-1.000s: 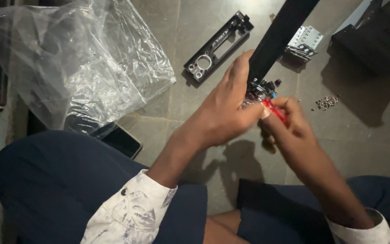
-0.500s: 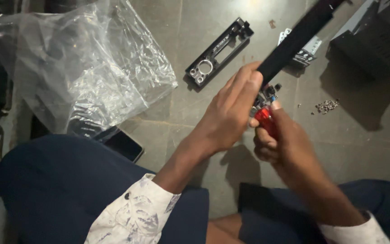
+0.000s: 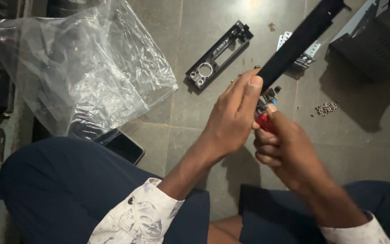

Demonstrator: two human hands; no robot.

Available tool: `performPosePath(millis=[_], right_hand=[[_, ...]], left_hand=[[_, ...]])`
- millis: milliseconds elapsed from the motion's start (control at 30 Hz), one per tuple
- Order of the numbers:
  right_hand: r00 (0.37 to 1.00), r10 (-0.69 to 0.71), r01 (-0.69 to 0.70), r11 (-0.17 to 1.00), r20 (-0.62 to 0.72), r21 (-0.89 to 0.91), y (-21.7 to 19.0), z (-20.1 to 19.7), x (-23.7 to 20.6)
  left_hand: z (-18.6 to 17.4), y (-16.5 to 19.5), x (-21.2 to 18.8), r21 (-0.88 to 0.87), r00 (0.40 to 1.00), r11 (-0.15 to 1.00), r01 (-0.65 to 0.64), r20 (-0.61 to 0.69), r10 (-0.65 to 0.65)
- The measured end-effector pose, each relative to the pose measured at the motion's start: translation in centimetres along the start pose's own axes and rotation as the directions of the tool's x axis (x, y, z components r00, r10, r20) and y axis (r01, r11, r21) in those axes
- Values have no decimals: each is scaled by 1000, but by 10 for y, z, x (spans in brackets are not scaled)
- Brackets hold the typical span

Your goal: The person sits on the floor assembling a black metal frame, likely a car stereo chassis. They insert small metal brackets and screws into the frame and use a red screwdriver to tighten them. The person repeats this process for multiple sections of the frame.

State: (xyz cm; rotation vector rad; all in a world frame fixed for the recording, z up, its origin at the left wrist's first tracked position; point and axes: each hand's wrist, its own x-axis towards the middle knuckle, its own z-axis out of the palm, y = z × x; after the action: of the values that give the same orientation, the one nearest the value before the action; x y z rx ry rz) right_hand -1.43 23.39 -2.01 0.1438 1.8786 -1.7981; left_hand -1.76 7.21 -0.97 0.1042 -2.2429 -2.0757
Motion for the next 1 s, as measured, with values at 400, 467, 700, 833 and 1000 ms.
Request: performPosePath(millis=[400, 467, 700, 833, 1000], right_hand=[[796, -599, 371, 375, 84, -850, -1, 7, -9], [866, -499, 291, 473, 19, -832, 2, 9, -10], [967, 170, -230, 902, 189, 367, -2, -1, 3], [996, 82, -83, 994, 18, 67, -11, -5, 4], [827, -559, 359, 455, 52, -815, -9, 1, -6]], left_hand=[[-1, 1, 3, -35, 1000, 999, -9, -24, 8], [1, 1, 0, -19, 1000, 1000, -2, -21, 2], [-2, 3, -1, -87, 989, 986, 140, 50, -136], [-3, -1, 5, -78, 999, 996, 39, 32, -36], [-1, -8, 3, 171, 936, 922, -347, -3, 352]])
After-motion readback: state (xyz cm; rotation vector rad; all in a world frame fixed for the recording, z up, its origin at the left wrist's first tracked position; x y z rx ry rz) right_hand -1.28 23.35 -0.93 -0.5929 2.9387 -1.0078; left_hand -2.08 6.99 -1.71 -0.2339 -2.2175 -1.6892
